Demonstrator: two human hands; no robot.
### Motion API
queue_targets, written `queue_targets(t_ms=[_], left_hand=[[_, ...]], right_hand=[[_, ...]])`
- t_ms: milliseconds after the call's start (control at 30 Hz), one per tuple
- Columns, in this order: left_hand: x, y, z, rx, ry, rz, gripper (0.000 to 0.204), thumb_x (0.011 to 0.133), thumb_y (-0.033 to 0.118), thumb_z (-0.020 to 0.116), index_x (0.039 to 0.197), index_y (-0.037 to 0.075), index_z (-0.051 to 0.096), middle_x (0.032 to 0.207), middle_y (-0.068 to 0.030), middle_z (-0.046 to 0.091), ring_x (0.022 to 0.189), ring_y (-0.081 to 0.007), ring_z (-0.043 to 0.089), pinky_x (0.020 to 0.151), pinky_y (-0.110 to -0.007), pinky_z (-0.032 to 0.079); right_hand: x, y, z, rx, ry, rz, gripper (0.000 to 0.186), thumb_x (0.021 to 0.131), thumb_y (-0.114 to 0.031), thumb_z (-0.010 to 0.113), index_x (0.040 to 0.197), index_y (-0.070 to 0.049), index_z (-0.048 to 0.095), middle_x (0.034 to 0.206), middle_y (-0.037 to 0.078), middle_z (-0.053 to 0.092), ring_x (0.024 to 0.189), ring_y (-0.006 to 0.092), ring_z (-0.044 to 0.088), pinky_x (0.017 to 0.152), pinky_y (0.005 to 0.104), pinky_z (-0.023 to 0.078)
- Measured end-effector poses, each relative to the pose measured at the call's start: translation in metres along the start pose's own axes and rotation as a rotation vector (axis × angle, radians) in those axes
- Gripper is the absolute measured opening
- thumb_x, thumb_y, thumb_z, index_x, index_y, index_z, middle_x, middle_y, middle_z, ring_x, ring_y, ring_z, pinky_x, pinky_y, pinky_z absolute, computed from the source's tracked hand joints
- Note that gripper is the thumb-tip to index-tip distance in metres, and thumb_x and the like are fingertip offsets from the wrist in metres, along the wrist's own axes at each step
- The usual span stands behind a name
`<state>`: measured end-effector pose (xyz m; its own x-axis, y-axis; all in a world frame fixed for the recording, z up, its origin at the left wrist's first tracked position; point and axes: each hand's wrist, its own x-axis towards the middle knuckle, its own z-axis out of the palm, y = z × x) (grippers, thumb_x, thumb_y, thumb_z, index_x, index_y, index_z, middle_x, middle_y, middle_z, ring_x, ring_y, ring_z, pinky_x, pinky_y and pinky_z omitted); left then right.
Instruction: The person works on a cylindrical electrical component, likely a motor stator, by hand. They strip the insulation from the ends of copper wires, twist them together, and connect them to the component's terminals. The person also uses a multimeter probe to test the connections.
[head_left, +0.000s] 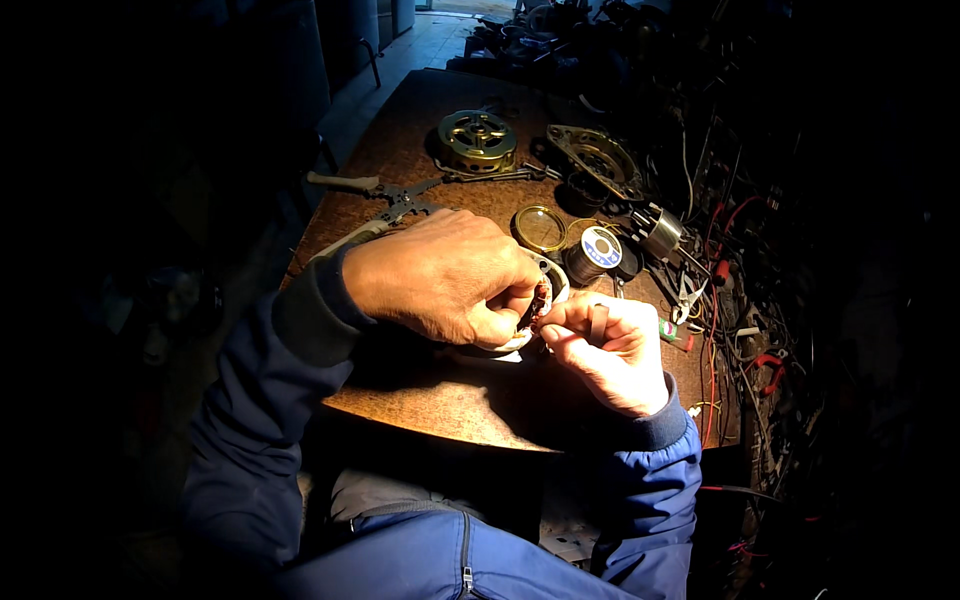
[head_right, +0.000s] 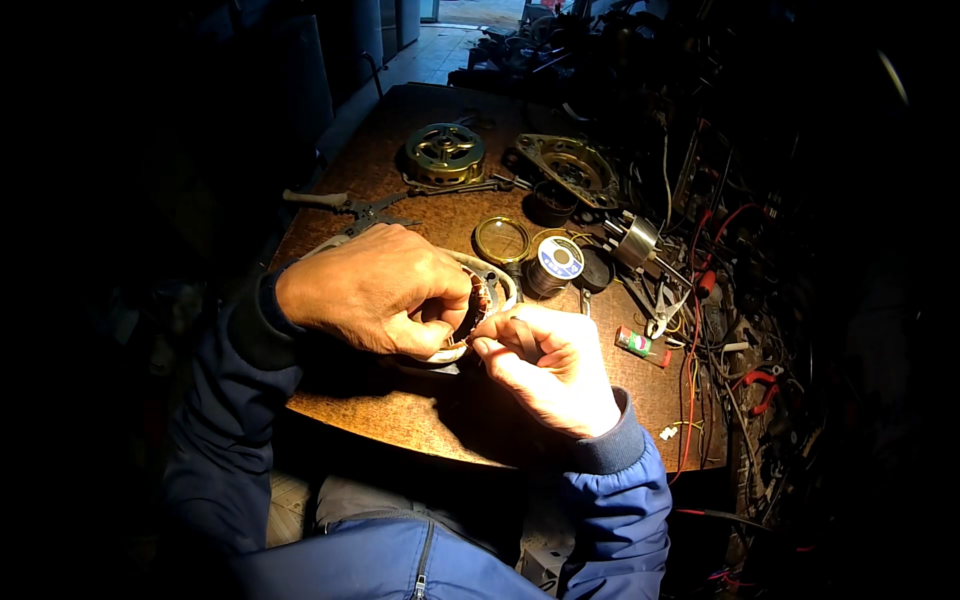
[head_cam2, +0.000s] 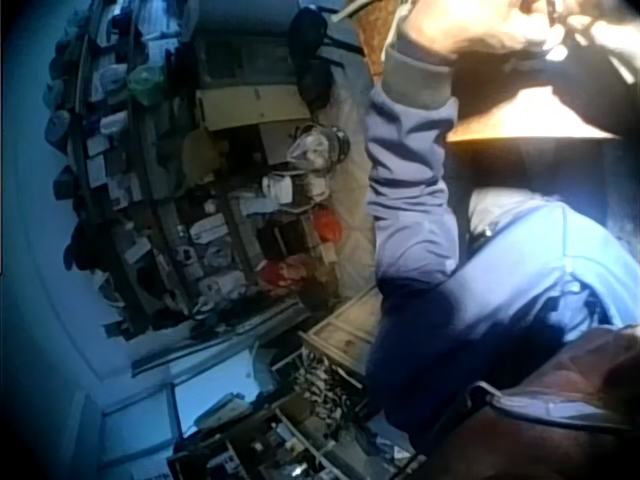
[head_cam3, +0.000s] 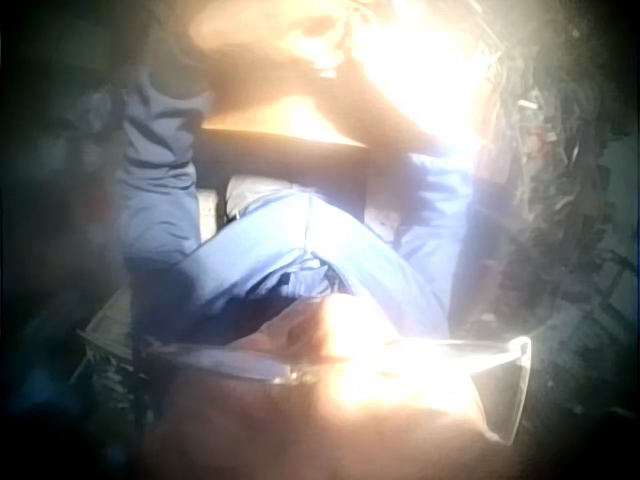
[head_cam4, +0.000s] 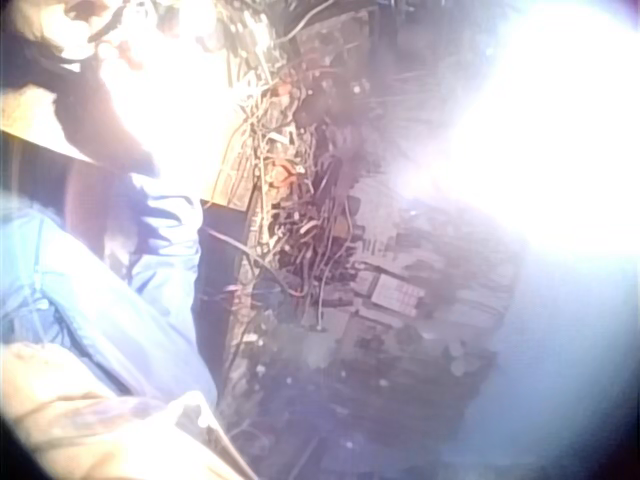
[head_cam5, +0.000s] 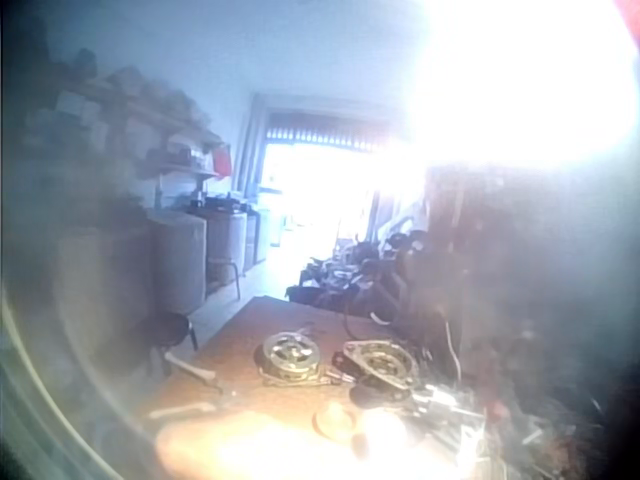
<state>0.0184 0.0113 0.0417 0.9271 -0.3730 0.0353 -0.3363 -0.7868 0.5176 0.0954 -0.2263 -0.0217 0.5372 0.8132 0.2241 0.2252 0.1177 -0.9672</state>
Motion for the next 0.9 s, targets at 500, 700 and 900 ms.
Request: queue_targets(t_ms=[500, 700, 900], left_hand=[[-0.002, 0.001, 0.001, 0.004, 0.026, 0.012, 0.015, 0.086, 0.023, 0.072, 0.081, 0.009, 0.072, 0.074, -0.0092, 0.071, 0.069, -0.0307, 0.068, 0.063, -0.043, 0.049], [-0.002, 0.002, 0.001, -0.006, 0.02, 0.0, 0.015, 0.086, 0.023, 0.072, 0.081, 0.009, 0.072, 0.074, -0.0087, 0.072, 0.069, -0.0305, 0.069, 0.063, -0.043, 0.049], [-0.001, -0.002, 0.003, -0.009, 0.016, 0.0, 0.015, 0.086, 0.024, 0.073, 0.081, 0.01, 0.073, 0.075, -0.0082, 0.072, 0.07, -0.0299, 0.07, 0.064, -0.042, 0.05]], right_hand=[[-0.004, -0.015, 0.001, 0.167, 0.077, 0.05, 0.006, 0.094, -0.001, 0.073, 0.091, 0.004, 0.071, 0.085, 0.004, 0.071, 0.077, 0.006, 0.058, 0.072, 0.0251, 0.05], [-0.004, -0.008, -0.004, -0.054, 0.06, 0.067, 0.016, 0.085, 0.009, 0.077, 0.083, 0.001, 0.063, 0.09, 0.008, 0.073, 0.075, 0.0069, 0.058, 0.068, 0.0244, 0.049], [-0.002, 0.005, 0.001, 0.047, 0.029, 0.003, 0.019, 0.089, 0.001, 0.074, 0.108, 0.003, 0.076, 0.075, -0.008, 0.06, 0.069, 0.0011, 0.047, 0.062, 0.0204, 0.038]])
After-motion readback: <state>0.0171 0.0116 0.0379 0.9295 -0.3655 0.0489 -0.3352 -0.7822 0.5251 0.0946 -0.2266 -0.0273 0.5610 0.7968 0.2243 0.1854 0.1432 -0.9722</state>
